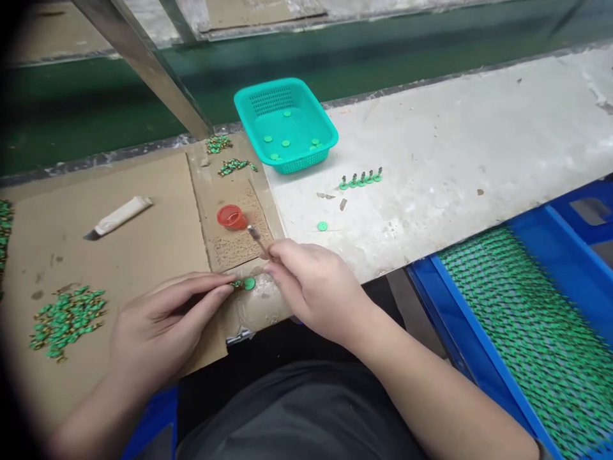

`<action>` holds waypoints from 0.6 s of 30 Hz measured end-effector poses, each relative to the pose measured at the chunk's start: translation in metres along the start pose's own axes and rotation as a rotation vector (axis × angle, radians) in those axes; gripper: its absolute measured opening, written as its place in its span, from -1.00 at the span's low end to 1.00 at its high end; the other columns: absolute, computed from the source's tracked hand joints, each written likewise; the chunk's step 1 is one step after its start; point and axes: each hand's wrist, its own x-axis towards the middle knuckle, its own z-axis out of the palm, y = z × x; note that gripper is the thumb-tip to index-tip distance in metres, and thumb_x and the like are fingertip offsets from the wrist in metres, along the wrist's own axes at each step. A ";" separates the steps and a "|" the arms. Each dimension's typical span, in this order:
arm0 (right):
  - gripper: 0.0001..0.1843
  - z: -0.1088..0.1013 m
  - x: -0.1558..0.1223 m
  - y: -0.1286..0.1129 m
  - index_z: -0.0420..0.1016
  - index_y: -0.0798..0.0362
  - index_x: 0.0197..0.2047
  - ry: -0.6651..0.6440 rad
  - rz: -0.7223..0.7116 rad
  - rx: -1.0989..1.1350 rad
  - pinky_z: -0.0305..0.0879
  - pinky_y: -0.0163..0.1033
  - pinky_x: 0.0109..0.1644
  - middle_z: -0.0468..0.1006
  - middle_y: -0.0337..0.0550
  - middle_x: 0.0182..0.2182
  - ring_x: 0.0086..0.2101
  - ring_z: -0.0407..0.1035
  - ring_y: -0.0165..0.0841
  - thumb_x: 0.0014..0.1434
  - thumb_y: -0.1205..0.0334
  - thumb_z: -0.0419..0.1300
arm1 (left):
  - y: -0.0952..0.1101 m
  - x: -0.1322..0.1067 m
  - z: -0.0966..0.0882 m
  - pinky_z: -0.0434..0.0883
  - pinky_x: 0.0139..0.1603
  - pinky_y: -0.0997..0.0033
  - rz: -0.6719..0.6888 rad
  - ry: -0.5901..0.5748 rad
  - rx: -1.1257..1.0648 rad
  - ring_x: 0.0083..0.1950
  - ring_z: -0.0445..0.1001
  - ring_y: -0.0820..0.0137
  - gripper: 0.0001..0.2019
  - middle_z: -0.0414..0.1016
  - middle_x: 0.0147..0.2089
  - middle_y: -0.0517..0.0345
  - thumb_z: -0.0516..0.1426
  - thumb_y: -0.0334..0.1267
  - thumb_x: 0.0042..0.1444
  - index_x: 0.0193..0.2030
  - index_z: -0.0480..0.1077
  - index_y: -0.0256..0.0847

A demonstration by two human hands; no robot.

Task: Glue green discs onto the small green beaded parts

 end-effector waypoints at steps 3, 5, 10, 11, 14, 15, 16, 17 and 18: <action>-0.89 -0.001 -0.003 0.002 0.48 -0.03 0.00 -0.018 0.039 -0.010 0.58 -0.18 -0.01 0.77 -0.09 -0.08 -0.13 0.70 -0.26 0.64 0.20 0.15 | 0.001 0.001 0.001 0.72 0.08 0.26 0.004 -0.002 0.012 -0.11 0.78 0.26 -0.80 0.85 -0.08 0.23 0.34 0.06 0.41 -0.07 0.80 0.14; -0.89 0.000 -0.004 0.001 0.47 -0.03 0.00 -0.017 0.062 0.002 0.56 -0.20 -0.02 0.76 -0.11 -0.10 -0.16 0.68 -0.27 0.64 0.19 0.16 | 0.001 0.001 0.001 0.71 0.09 0.27 0.010 -0.003 0.016 -0.11 0.78 0.28 -0.83 0.85 -0.07 0.26 0.35 0.04 0.41 -0.06 0.80 0.17; -0.88 0.000 -0.006 0.000 0.47 -0.03 0.01 -0.009 0.063 0.018 0.54 -0.22 -0.01 0.74 -0.13 -0.12 -0.15 0.68 -0.29 0.65 0.19 0.14 | 0.001 0.001 0.001 0.69 0.08 0.35 0.041 -0.006 0.040 -0.11 0.78 0.34 -0.86 0.84 -0.09 0.30 0.36 0.00 0.41 -0.04 0.79 0.17; -0.88 -0.001 -0.006 0.000 0.47 -0.02 0.01 -0.008 0.059 0.016 0.54 -0.23 -0.02 0.74 -0.13 -0.12 -0.14 0.68 -0.30 0.66 0.19 0.14 | 0.001 0.001 0.001 0.69 0.08 0.35 0.046 -0.005 0.047 -0.11 0.78 0.33 -0.86 0.84 -0.09 0.29 0.36 0.00 0.42 -0.04 0.79 0.16; -0.87 -0.002 -0.005 0.000 0.48 -0.01 0.00 -0.012 0.039 -0.016 0.52 -0.22 -0.04 0.74 -0.13 -0.13 -0.14 0.68 -0.29 0.66 0.20 0.15 | 0.001 0.001 0.000 0.69 0.07 0.33 0.058 -0.009 0.057 -0.11 0.78 0.33 -0.85 0.84 -0.08 0.29 0.35 0.00 0.43 -0.05 0.79 0.14; -0.86 -0.003 -0.004 0.000 0.49 0.00 0.00 -0.016 0.022 -0.034 0.52 -0.21 -0.04 0.74 -0.12 -0.14 -0.14 0.67 -0.27 0.66 0.21 0.14 | 0.001 0.002 0.000 0.69 0.07 0.34 0.064 -0.015 0.060 -0.10 0.79 0.33 -0.86 0.84 -0.08 0.30 0.35 0.00 0.43 -0.04 0.78 0.14; -0.86 -0.004 -0.004 -0.001 0.49 0.00 -0.01 -0.020 0.000 -0.053 0.51 -0.20 -0.05 0.74 -0.11 -0.14 -0.14 0.67 -0.26 0.66 0.21 0.14 | 0.001 0.002 0.000 0.69 0.07 0.35 0.070 -0.023 0.064 -0.10 0.79 0.35 -0.86 0.84 -0.08 0.31 0.35 -0.02 0.43 -0.04 0.78 0.14; -0.85 -0.006 -0.003 -0.001 0.50 0.01 -0.02 -0.025 -0.027 -0.073 0.50 -0.18 -0.04 0.74 -0.10 -0.15 -0.14 0.66 -0.24 0.65 0.22 0.14 | 0.001 0.002 0.000 0.69 0.08 0.36 0.078 -0.029 0.071 -0.10 0.79 0.36 -0.87 0.84 -0.08 0.32 0.35 -0.04 0.43 -0.04 0.78 0.14; -0.85 -0.008 -0.002 -0.002 0.50 0.02 -0.04 -0.033 -0.057 -0.092 0.50 -0.17 -0.03 0.74 -0.09 -0.15 -0.14 0.65 -0.23 0.65 0.24 0.15 | 0.002 0.002 0.000 0.69 0.09 0.38 0.091 -0.034 0.079 -0.09 0.79 0.38 -0.88 0.84 -0.08 0.34 0.35 -0.07 0.43 -0.03 0.77 0.14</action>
